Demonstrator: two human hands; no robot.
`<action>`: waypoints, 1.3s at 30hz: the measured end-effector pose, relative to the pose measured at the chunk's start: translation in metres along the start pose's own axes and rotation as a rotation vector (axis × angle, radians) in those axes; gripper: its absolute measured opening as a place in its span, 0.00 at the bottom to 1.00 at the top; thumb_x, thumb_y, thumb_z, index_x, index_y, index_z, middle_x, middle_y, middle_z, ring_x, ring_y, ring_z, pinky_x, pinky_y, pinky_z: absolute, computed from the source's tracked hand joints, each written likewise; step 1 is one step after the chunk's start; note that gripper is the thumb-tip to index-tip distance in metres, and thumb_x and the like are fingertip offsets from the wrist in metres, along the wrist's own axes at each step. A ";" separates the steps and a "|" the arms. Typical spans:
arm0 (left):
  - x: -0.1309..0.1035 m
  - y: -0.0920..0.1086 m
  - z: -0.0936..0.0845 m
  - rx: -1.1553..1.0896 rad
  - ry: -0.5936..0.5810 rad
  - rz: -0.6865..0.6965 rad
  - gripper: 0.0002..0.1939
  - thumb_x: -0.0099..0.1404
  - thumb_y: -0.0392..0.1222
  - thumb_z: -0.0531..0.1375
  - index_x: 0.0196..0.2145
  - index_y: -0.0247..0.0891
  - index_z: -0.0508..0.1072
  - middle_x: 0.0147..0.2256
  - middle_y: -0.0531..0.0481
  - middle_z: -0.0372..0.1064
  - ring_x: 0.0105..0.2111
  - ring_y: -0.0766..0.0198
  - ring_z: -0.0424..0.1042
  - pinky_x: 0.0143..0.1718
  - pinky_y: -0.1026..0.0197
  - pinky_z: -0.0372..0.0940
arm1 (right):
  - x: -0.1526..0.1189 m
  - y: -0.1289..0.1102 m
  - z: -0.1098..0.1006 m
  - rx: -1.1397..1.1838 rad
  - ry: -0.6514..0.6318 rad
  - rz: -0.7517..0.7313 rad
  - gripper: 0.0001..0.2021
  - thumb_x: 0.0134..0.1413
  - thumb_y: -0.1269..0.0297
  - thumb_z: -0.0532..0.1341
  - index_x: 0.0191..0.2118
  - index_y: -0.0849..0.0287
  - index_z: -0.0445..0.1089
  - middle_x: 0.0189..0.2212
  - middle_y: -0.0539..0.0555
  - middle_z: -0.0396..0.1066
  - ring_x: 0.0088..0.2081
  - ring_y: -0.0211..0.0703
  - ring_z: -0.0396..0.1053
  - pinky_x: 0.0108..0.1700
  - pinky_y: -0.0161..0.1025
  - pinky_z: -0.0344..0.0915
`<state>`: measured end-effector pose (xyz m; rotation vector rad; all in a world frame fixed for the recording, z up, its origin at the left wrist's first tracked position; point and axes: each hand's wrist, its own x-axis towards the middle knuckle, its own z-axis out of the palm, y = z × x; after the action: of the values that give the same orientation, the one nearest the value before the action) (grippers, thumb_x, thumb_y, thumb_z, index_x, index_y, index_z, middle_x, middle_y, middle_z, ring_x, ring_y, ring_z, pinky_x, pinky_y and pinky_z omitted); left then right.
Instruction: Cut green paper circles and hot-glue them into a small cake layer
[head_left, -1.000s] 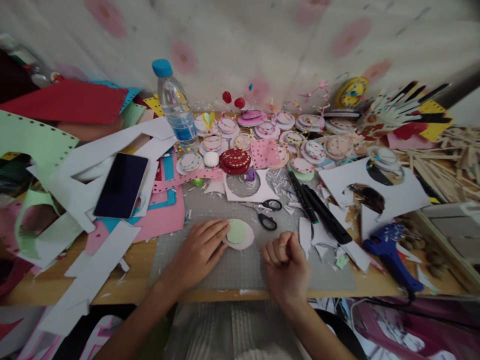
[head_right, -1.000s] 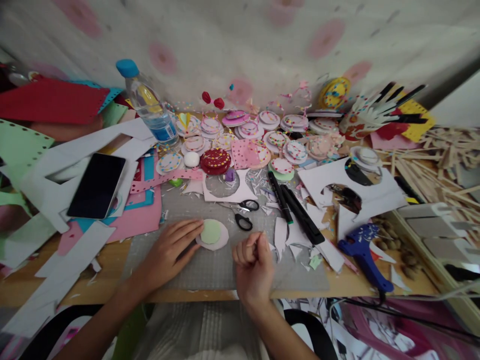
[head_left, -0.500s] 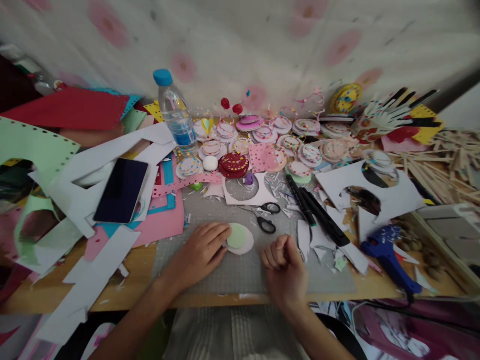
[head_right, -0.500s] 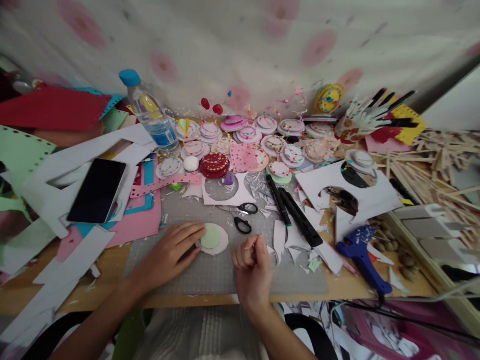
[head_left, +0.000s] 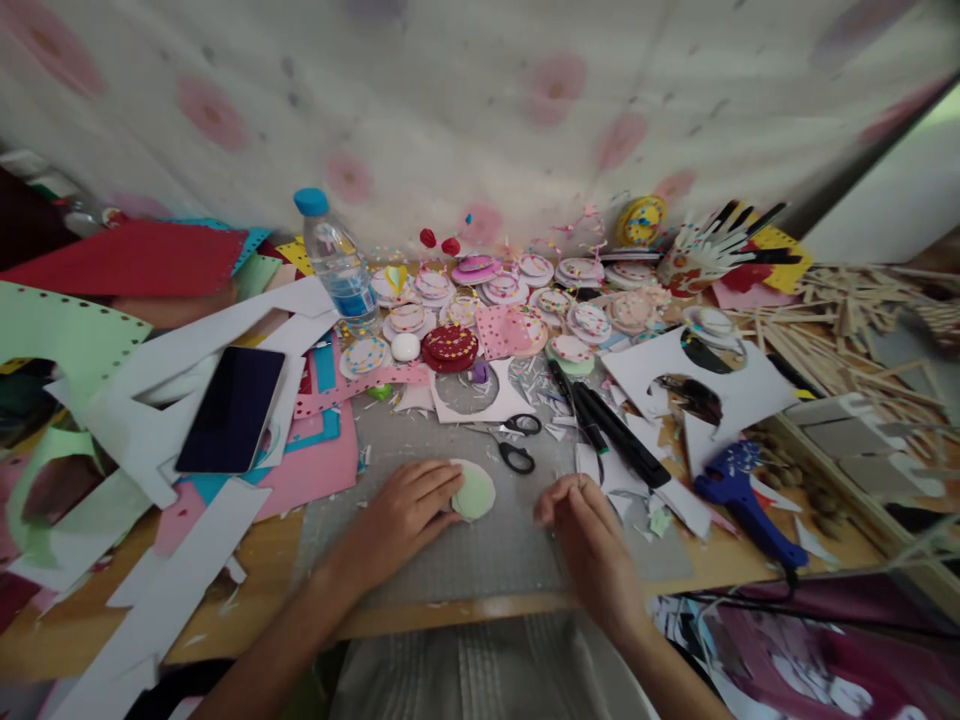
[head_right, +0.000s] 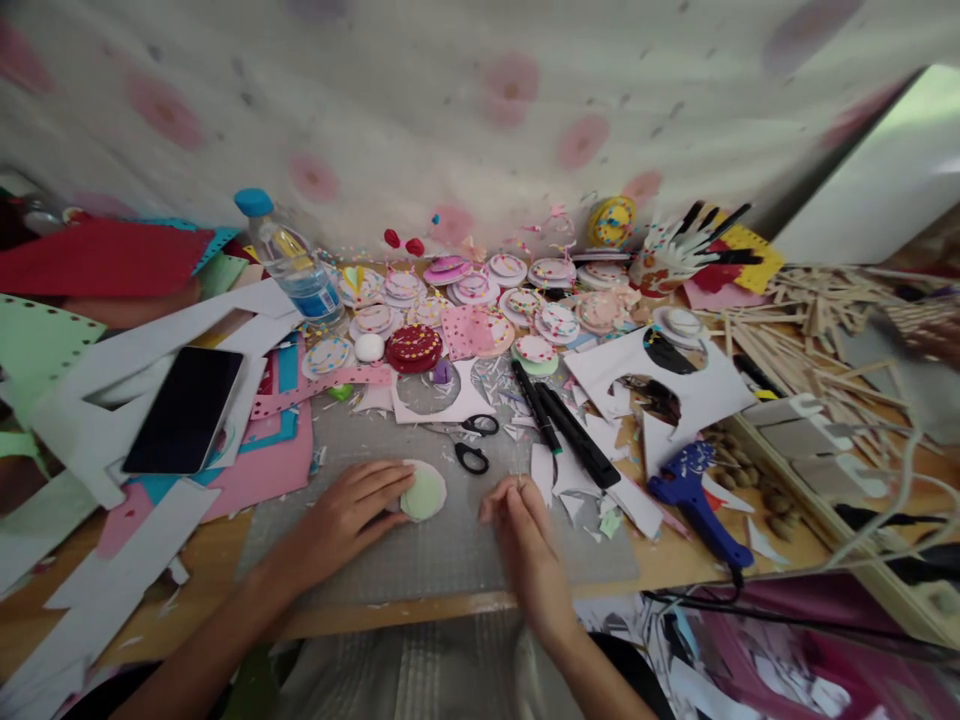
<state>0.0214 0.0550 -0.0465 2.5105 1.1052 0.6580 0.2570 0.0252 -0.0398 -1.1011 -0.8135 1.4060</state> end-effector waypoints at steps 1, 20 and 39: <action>0.000 -0.001 0.001 0.003 0.011 0.011 0.19 0.68 0.42 0.58 0.55 0.39 0.69 0.53 0.41 0.71 0.53 0.55 0.69 0.53 0.48 0.66 | 0.000 -0.004 -0.005 -0.131 -0.025 -0.021 0.12 0.62 0.54 0.57 0.32 0.55 0.68 0.28 0.50 0.65 0.33 0.40 0.62 0.37 0.36 0.59; -0.006 -0.006 -0.001 0.017 0.043 0.007 0.15 0.68 0.41 0.57 0.52 0.39 0.71 0.51 0.42 0.72 0.51 0.55 0.70 0.52 0.48 0.66 | -0.006 0.015 0.003 -0.550 -0.413 -0.120 0.06 0.59 0.68 0.60 0.42 0.53 0.69 0.36 0.53 0.72 0.39 0.45 0.71 0.44 0.41 0.67; -0.001 -0.015 -0.012 -0.037 -0.051 0.118 0.17 0.67 0.42 0.60 0.52 0.37 0.70 0.52 0.41 0.72 0.53 0.55 0.69 0.53 0.50 0.64 | -0.007 0.032 0.016 -0.385 -0.288 0.020 0.06 0.58 0.61 0.62 0.34 0.58 0.72 0.31 0.52 0.70 0.33 0.40 0.67 0.34 0.34 0.63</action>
<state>0.0049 0.0653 -0.0435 2.5612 0.9241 0.6357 0.2307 0.0154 -0.0625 -1.2100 -1.3247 1.4817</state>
